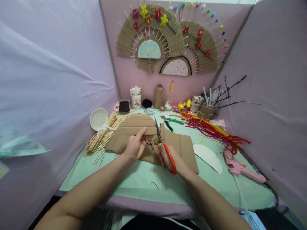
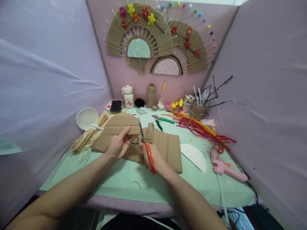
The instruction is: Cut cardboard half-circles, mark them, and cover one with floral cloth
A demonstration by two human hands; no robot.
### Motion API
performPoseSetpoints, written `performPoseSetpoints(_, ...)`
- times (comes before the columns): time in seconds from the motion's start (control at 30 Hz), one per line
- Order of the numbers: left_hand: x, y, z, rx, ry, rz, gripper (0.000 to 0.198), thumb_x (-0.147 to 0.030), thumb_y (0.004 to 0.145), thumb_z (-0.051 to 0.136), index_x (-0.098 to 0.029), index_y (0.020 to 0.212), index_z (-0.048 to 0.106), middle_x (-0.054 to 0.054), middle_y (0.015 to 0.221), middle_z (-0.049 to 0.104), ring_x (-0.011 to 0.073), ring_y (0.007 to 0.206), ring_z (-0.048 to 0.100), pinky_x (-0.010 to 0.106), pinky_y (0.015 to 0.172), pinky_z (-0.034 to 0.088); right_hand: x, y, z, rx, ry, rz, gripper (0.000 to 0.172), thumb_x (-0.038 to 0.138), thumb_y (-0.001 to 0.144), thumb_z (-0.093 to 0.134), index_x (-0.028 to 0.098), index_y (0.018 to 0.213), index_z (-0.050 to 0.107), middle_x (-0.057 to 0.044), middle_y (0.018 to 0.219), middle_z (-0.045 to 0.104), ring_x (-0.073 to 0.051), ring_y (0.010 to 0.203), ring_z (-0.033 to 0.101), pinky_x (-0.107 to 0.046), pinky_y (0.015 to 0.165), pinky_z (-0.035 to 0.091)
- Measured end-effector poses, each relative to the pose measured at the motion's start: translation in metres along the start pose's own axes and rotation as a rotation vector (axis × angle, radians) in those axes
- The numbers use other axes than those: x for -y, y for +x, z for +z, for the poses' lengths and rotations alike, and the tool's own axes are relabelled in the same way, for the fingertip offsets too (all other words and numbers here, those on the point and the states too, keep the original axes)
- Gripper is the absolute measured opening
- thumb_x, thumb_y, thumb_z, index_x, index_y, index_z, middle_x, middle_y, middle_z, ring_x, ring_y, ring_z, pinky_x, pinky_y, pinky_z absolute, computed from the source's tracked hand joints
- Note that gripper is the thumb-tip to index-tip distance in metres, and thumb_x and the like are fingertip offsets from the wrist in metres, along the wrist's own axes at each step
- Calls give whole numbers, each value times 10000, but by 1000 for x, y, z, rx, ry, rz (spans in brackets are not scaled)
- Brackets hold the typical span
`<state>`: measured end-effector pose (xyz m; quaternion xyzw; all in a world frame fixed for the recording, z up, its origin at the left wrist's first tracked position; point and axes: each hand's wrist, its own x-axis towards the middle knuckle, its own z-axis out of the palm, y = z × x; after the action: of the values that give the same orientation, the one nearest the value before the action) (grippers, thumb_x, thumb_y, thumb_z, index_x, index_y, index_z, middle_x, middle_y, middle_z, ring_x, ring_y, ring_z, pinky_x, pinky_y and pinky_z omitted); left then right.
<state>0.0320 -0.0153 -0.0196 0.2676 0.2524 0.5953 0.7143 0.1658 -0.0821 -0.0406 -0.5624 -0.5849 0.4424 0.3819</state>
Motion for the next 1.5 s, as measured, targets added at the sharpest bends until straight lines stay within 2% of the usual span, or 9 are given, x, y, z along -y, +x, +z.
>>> performPoseSetpoints(0.13, -1, -1, 1, -3, -4, -1, 286, -156, 738, 756, -149, 1009, 669, 26, 873, 750, 168, 839, 709, 360, 915, 560, 5, -2, 0, -11, 5, 57, 568, 742, 863, 283, 231, 652, 417, 54, 378, 397, -109, 295, 386, -225, 313, 296)
performPoseSetpoints(0.33, -4, 0, 2, -13, 9, 4, 266, -154, 732, 754, -140, 984, 669, 30, 855, 748, 183, 856, 711, 377, 908, 567, 6, -2, -3, -27, 2, 65, 542, 737, 855, 326, 244, 633, 365, 66, 372, 367, -100, 296, 352, -228, 317, 276)
performPoseSetpoints(0.53, -1, -1, 0, 13, 84, -30, 272, -161, 715, 761, -126, 968, 669, 41, 890, 742, 188, 860, 702, 381, 866, 587, -2, -1, -7, 20, -64, -77, 639, 796, 840, 209, 217, 698, 440, 30, 439, 464, -118, 381, 450, -233, 403, 350)
performPoseSetpoints(0.87, 2, -1, -2, 21, 104, -53, 239, -182, 697, 779, -112, 901, 678, 48, 827, 737, 192, 821, 704, 375, 830, 601, -11, 1, -14, 84, -80, -131, 680, 848, 796, 215, 216, 701, 450, 3, 527, 478, -131, 464, 446, -251, 432, 355)
performPoseSetpoints(1.17, 4, 0, -3, 24, 105, -61, 208, -171, 693, 777, -122, 870, 678, 38, 785, 733, 195, 803, 708, 394, 848, 596, 0, -1, -12, 14, -128, -39, 650, 801, 840, 180, 234, 614, 402, 15, 407, 451, -120, 340, 432, -241, 371, 351)
performPoseSetpoints(1.5, -2, 0, -3, 57, 131, -71, 191, -175, 727, 741, -129, 898, 668, 58, 834, 749, 192, 794, 714, 336, 757, 619, 0, -2, -10, -44, 13, 20, 558, 752, 839, 369, 248, 600, 363, 64, 334, 365, -106, 251, 384, -217, 268, 257)
